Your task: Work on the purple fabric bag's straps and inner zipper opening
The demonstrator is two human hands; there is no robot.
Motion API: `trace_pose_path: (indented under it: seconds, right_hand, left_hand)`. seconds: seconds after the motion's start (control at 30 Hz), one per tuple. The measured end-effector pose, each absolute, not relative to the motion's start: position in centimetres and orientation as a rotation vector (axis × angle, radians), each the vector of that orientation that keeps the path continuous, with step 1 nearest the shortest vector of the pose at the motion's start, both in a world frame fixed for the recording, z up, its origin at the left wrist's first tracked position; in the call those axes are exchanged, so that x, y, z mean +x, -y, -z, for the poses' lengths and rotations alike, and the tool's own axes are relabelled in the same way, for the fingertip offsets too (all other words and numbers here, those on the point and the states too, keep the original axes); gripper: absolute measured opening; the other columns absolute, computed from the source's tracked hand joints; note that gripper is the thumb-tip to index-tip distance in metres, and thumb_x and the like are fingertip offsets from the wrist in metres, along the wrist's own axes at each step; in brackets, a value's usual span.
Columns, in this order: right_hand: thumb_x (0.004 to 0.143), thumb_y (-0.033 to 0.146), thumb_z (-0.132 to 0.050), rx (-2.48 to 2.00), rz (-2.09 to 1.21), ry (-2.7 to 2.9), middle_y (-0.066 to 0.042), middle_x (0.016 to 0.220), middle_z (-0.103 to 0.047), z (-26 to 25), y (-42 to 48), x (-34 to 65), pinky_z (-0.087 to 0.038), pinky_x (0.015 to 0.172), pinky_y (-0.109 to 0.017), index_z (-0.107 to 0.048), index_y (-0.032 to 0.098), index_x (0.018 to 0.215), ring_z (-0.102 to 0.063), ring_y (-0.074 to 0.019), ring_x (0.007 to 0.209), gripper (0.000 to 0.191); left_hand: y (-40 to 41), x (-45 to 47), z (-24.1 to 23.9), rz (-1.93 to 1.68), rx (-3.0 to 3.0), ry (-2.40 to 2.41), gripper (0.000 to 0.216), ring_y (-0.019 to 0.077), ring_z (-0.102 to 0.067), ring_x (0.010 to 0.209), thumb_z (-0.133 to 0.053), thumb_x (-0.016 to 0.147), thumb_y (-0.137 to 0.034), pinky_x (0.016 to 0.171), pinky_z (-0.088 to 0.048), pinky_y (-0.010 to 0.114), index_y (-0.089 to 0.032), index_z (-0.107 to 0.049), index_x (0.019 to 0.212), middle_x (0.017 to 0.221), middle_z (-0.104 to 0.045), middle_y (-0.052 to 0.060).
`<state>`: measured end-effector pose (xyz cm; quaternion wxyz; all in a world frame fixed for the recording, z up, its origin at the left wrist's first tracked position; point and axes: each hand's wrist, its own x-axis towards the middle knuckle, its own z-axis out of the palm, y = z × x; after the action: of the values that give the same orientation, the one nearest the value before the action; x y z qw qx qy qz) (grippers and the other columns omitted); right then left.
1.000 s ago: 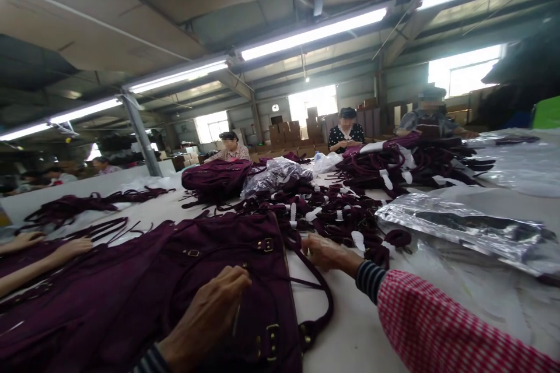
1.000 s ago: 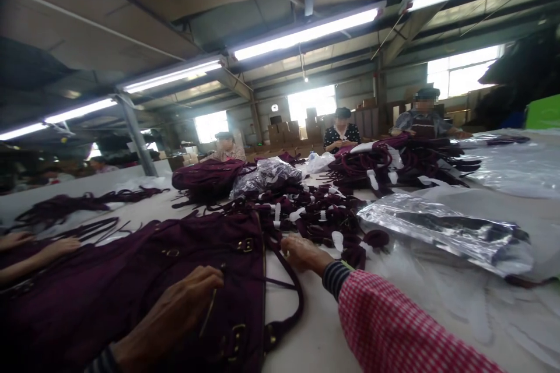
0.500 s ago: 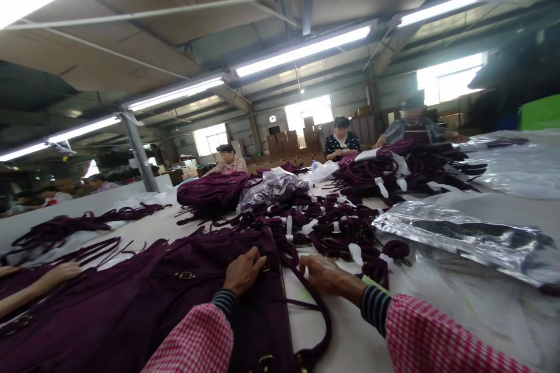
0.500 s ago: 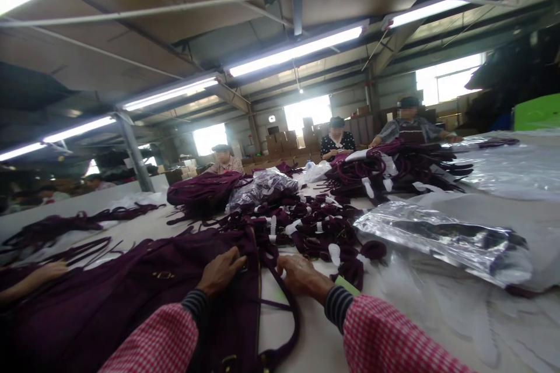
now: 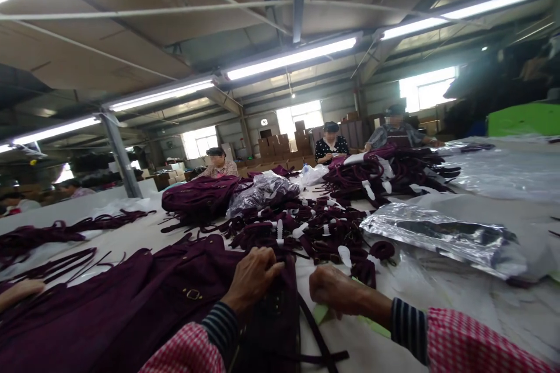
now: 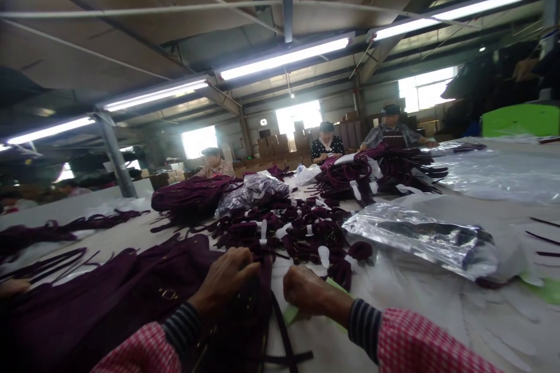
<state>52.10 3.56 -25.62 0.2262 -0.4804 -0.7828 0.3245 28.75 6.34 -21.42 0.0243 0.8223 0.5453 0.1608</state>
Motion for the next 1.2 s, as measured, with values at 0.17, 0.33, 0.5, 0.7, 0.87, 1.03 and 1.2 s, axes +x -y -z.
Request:
trace_pose_path:
  seconds: [0.17,0.33,0.5,0.7,0.87,1.03,1.2]
  right_hand:
    - [0.063,0.023,-0.060,-1.203,-1.187,1.666,0.002,0.061,-0.057,26.3,-5.7,52.6,-0.041,0.036,-0.018,-0.069,0.013,0.071,-0.051,-0.0094,0.045,0.015]
    - [0.063,0.033,-0.069,-1.108,-1.336,1.406,0.000,0.068,-0.061,25.0,-6.8,53.1,-0.039,0.039,-0.017,-0.066,0.013,0.080,-0.066,-0.0154,0.059,0.026]
    - [0.060,0.028,-0.071,-1.031,-1.383,1.219,-0.001,0.073,-0.063,24.8,-8.8,53.0,-0.040,0.048,-0.019,-0.065,0.014,0.083,-0.066,-0.0146,0.064,0.028]
    - [0.062,0.020,-0.058,-1.070,-1.266,1.225,0.000,0.071,-0.059,25.0,-11.4,51.7,-0.031,0.047,-0.019,-0.066,0.013,0.088,-0.051,-0.0089,0.055,0.028]
    - [0.069,0.013,-0.057,-1.176,-1.044,1.453,0.002,0.062,-0.056,25.2,-11.8,50.4,-0.036,0.052,-0.022,-0.068,0.013,0.088,-0.050,-0.0119,0.054,0.022]
    - [0.080,0.003,-0.052,-1.390,-0.488,1.886,-0.006,0.092,-0.070,25.1,-11.7,49.9,-0.042,0.079,-0.028,-0.064,0.020,0.118,-0.063,-0.0210,0.089,0.044]
    - [0.079,0.000,-0.048,-1.619,-0.203,2.135,-0.011,0.104,-0.071,26.1,-13.2,49.5,-0.042,0.080,-0.031,-0.066,0.022,0.122,-0.066,-0.0247,0.096,0.051]
  left_hand:
    - [-11.9,30.2,20.2,-0.263,2.510,-1.707,0.018,0.0284,-0.061,0.109,-0.056,0.087,-0.034,0.091,-0.044,0.037,-0.023,-0.069,0.091,0.102,-0.069,0.007]
    - [-15.8,31.1,21.4,-0.108,2.457,-1.643,0.031,0.0348,-0.059,0.117,-0.069,0.079,-0.030,0.097,-0.046,0.048,-0.017,-0.070,0.107,0.115,-0.067,0.013]
    - [-17.1,30.7,22.9,-0.265,2.376,-1.473,0.051,0.0298,-0.056,0.123,-0.063,0.075,-0.017,0.101,-0.045,0.039,-0.017,-0.061,0.126,0.127,-0.064,0.012]
    - [-16.2,31.0,23.1,-0.536,2.233,-1.312,0.078,0.0257,-0.053,0.130,-0.053,0.074,-0.010,0.107,-0.044,0.036,-0.012,-0.037,0.151,0.141,-0.056,0.016]
    - [-14.5,32.7,21.9,-0.765,2.301,-1.143,0.083,0.0262,-0.028,0.148,-0.048,0.061,0.000,0.123,-0.020,0.043,-0.026,-0.055,0.139,0.153,-0.045,0.004]
    - [-15.1,33.4,21.2,-0.727,2.220,-0.958,0.069,0.0200,-0.060,0.118,-0.050,0.062,0.002,0.104,-0.045,0.028,-0.019,-0.062,0.126,0.124,-0.067,0.004]
    - [-16.1,32.6,23.0,-0.791,2.051,-1.243,0.048,0.0188,-0.067,0.100,-0.048,0.070,0.000,0.079,-0.053,0.025,-0.013,-0.060,0.116,0.116,-0.069,0.010]
